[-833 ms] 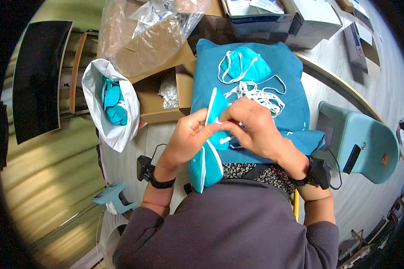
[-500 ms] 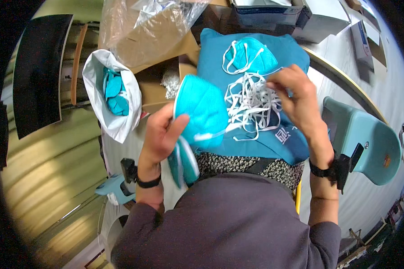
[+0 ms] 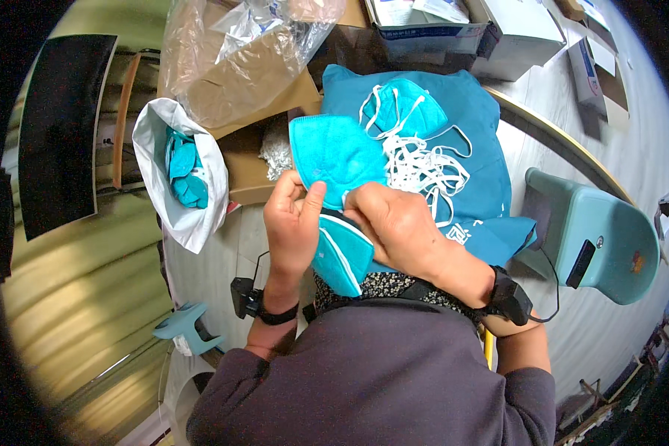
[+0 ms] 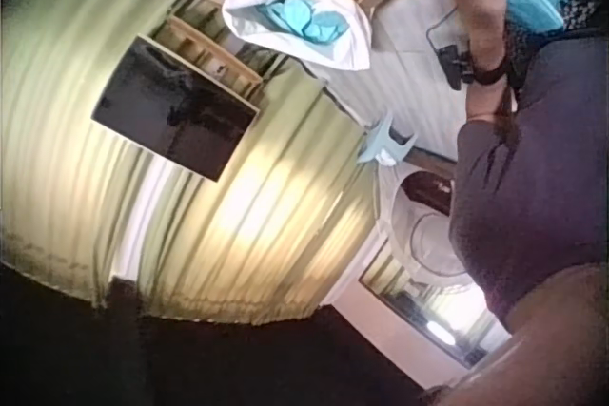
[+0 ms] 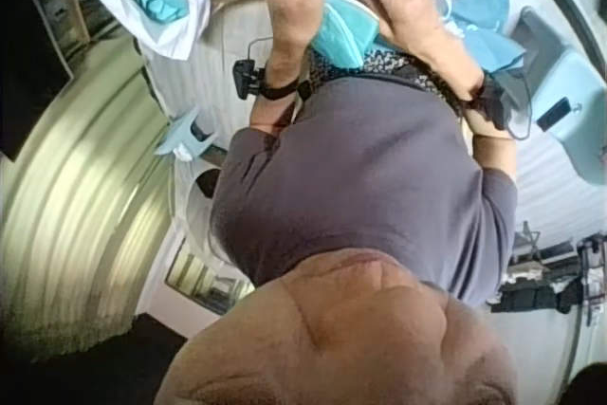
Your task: The person is sorting and preparing medical masks, likely for packaging or distribution.
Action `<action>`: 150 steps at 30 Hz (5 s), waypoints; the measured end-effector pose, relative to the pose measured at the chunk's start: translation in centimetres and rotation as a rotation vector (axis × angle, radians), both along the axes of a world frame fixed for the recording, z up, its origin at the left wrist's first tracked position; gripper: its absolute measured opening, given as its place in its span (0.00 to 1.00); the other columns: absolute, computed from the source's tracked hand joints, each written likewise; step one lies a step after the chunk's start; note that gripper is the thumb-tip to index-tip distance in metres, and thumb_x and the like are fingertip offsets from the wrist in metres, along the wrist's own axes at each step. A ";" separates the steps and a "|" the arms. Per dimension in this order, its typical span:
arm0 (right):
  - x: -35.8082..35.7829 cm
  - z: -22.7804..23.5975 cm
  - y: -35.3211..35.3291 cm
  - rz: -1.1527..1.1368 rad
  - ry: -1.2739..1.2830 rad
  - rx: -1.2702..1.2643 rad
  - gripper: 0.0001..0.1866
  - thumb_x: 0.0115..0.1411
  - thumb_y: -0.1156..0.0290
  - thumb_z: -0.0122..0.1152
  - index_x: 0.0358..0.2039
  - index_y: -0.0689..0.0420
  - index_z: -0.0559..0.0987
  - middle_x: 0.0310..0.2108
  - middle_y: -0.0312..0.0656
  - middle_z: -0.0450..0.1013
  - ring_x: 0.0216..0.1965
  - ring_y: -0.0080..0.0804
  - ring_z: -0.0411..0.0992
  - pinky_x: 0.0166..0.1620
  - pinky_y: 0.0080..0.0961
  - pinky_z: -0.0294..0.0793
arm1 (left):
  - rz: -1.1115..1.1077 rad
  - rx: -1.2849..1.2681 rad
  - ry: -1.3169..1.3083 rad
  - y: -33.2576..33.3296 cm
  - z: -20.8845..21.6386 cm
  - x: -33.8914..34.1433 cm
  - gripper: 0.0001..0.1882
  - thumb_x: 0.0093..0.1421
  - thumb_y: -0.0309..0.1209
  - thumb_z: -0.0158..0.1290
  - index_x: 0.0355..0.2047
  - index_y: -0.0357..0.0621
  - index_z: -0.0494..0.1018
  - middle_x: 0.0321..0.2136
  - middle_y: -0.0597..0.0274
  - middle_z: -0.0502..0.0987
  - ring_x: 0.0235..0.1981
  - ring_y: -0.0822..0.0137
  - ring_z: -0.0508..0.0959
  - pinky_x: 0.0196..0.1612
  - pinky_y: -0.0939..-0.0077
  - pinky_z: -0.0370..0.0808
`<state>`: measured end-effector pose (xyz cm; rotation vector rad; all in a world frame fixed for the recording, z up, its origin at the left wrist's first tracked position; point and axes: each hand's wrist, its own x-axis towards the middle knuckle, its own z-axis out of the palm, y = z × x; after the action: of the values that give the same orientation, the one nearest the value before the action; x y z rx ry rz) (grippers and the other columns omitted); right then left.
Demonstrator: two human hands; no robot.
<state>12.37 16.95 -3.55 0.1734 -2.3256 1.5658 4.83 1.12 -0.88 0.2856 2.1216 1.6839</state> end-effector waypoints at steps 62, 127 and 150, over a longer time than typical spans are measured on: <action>-3.0 -0.3 6.1 -0.214 -0.213 -0.160 0.07 0.57 0.74 0.66 0.33 0.62 0.77 0.27 0.39 0.73 0.27 0.23 0.70 0.31 0.21 0.70 | -0.429 -0.196 0.150 5.0 0.4 -3.1 0.12 0.65 0.33 0.56 0.30 0.37 0.71 0.14 0.69 0.59 0.18 0.81 0.57 0.19 0.75 0.56; -1.1 3.5 4.7 0.242 -0.156 -0.049 0.12 0.53 0.76 0.66 0.40 0.60 0.79 0.40 0.46 0.75 0.42 0.46 0.75 0.41 0.33 0.76 | -0.581 -0.244 0.962 -2.0 2.2 -3.1 0.15 0.42 0.18 0.55 0.34 0.43 0.77 0.35 0.63 0.78 0.21 0.63 0.77 0.23 0.74 0.72; 0.1 0.5 11.5 -0.178 -0.287 0.313 0.15 0.45 0.94 0.48 0.32 0.66 0.76 0.25 0.41 0.74 0.30 0.26 0.72 0.30 0.25 0.71 | 0.153 -0.043 0.430 -9.6 5.3 -3.5 0.12 0.56 0.25 0.41 0.17 0.38 0.69 0.17 0.62 0.71 0.17 0.72 0.70 0.22 0.77 0.65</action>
<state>12.45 28.43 -3.06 -0.1951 -2.7123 1.2017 1.30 -8.51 4.39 0.5254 2.5422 1.7839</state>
